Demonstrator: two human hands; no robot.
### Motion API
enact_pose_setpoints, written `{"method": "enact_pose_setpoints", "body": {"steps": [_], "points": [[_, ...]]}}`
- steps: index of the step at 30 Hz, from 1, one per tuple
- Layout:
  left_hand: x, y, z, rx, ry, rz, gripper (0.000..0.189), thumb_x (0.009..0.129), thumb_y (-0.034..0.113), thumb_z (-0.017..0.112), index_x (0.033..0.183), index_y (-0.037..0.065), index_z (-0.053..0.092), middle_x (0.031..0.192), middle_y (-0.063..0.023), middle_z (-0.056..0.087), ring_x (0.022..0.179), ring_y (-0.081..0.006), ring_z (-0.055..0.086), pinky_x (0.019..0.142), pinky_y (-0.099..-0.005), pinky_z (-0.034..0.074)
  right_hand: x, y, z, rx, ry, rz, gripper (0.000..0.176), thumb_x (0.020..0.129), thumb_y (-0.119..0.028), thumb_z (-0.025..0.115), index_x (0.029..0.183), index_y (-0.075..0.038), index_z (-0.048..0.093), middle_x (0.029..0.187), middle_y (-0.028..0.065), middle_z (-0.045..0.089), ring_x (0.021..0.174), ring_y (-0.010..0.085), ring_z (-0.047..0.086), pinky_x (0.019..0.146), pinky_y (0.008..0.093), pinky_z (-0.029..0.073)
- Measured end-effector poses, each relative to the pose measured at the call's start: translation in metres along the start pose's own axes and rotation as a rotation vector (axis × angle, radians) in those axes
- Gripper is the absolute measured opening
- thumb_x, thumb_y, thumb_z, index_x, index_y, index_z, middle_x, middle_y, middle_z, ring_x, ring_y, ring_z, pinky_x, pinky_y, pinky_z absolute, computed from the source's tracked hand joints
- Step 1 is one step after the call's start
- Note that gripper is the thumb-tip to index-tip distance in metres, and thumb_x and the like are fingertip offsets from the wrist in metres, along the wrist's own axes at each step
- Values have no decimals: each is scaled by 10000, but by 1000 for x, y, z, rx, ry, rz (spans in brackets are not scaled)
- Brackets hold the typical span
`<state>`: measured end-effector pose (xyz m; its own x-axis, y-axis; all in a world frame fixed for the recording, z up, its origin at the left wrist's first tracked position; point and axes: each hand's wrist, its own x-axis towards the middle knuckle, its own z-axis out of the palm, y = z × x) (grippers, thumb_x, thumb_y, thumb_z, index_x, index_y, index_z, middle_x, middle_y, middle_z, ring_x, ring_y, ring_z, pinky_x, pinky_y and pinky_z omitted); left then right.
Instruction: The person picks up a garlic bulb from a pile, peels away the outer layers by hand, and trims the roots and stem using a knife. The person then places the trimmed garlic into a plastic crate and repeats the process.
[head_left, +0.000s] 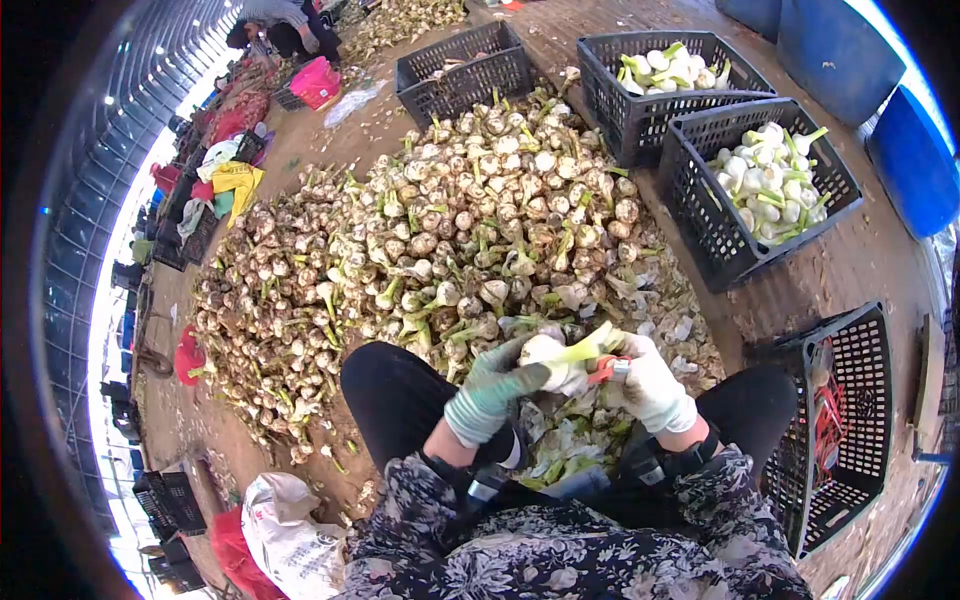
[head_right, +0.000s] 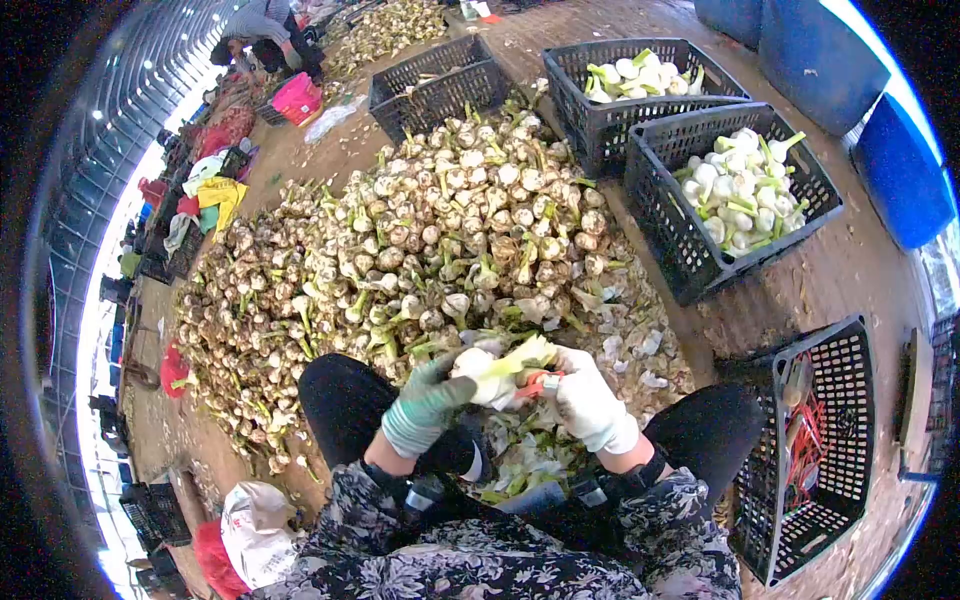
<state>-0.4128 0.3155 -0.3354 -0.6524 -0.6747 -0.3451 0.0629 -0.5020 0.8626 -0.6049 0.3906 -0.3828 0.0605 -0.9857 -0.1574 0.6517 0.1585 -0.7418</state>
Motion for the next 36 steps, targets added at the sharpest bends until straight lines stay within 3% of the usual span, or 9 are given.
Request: {"method": "enact_pose_setpoints", "body": {"steps": [3, 7, 14, 16, 18, 21, 25, 29, 36], "points": [[3, -4, -16, -290, -190, -232, 680, 698, 382, 728, 1177, -27, 471, 1095, -93, 557, 1029, -205, 542, 862, -296, 449, 2, -6, 9, 302, -57, 114, 364, 755, -136, 620, 1063, 33, 522, 880, 29, 585, 792, 91, 544, 713, 226, 434], [16, -28, -7, -21, 22, 209, 689, 719, 318, 736, 1257, 34, 413, 1114, -50, 536, 984, -152, 536, 842, -281, 462, 0, -8, 19, -48, -11, 18, 331, 783, -129, 604, 1060, 34, 528, 885, 28, 578, 799, 97, 546, 747, 244, 444], [-1, -26, -9, 94, 2, 319, 686, 693, 331, 755, 1221, 10, 457, 1020, -56, 588, 863, -132, 571, 756, -270, 478, 23, -18, -23, -41, 232, -192, 209, 759, -29, 547, 964, 12, 554, 845, 95, 621, 742, 198, 608, 669, 303, 488], [4, -29, -15, -157, -37, 164, 665, 702, 306, 748, 1222, 11, 456, 1052, -56, 574, 882, -133, 564, 759, -281, 478, 23, -18, -38, -1511, 176, -200, 272, 679, -111, 584, 919, 10, 550, 785, 173, 598, 753, 335, 583, 681, 360, 470], [-1, -18, -8, 62, -17, 112, 692, 691, 217, 756, 1258, 8, 419, 1162, -63, 522, 978, -136, 526, 827, -305, 456, 19, 12, -48, -1616, 65, -143, 258, 658, -140, 597, 880, -9, 601, 820, 189, 595, 801, 371, 564, 709, 387, 464], [-4, -17, -9, 460, -27, 223, 733, 685, 151, 759, 1292, 4, 377, 1173, -65, 522, 1032, -133, 501, 880, -296, 424, 19, -20, -23, -1500, 42, 207, 311, 676, -245, 652, 891, -21, 634, 841, 174, 607, 816, 347, 578, 725, 368, 470], [0, -22, -3, 497, -4, 151, 758, 683, 129, 758, 1313, 9, 353, 1181, -81, 518, 1034, -142, 514, 905, -278, 406, 15, -23, 2, -783, -144, 32, 535, 741, -389, 656, 1033, 40, 528, 821, 99, 618, 791, 210, 605, 696, 305, 472], [5, -28, -15, -87, -169, -4, 683, 711, 48, 713, 1299, 14, 368, 1152, -101, 537, 1047, -161, 518, 879, -283, 447, 11, -31, 4, -386, -83, 209, 586, 741, -412, 670, 1056, 48, 490, 844, 65, 591, 763, 109, 554, 678, 239, 454], [3, -33, 0, 237, 9, 63, 660, 683, 47, 747, 1261, 19, 431, 1129, -75, 548, 1006, -146, 530, 860, -291, 458, 5, -26, 10, -447, -43, 190, 471, 740, -252, 695, 1029, 46, 473, 854, 72, 563, 750, 110, 565, 633, 240, 485]]}}
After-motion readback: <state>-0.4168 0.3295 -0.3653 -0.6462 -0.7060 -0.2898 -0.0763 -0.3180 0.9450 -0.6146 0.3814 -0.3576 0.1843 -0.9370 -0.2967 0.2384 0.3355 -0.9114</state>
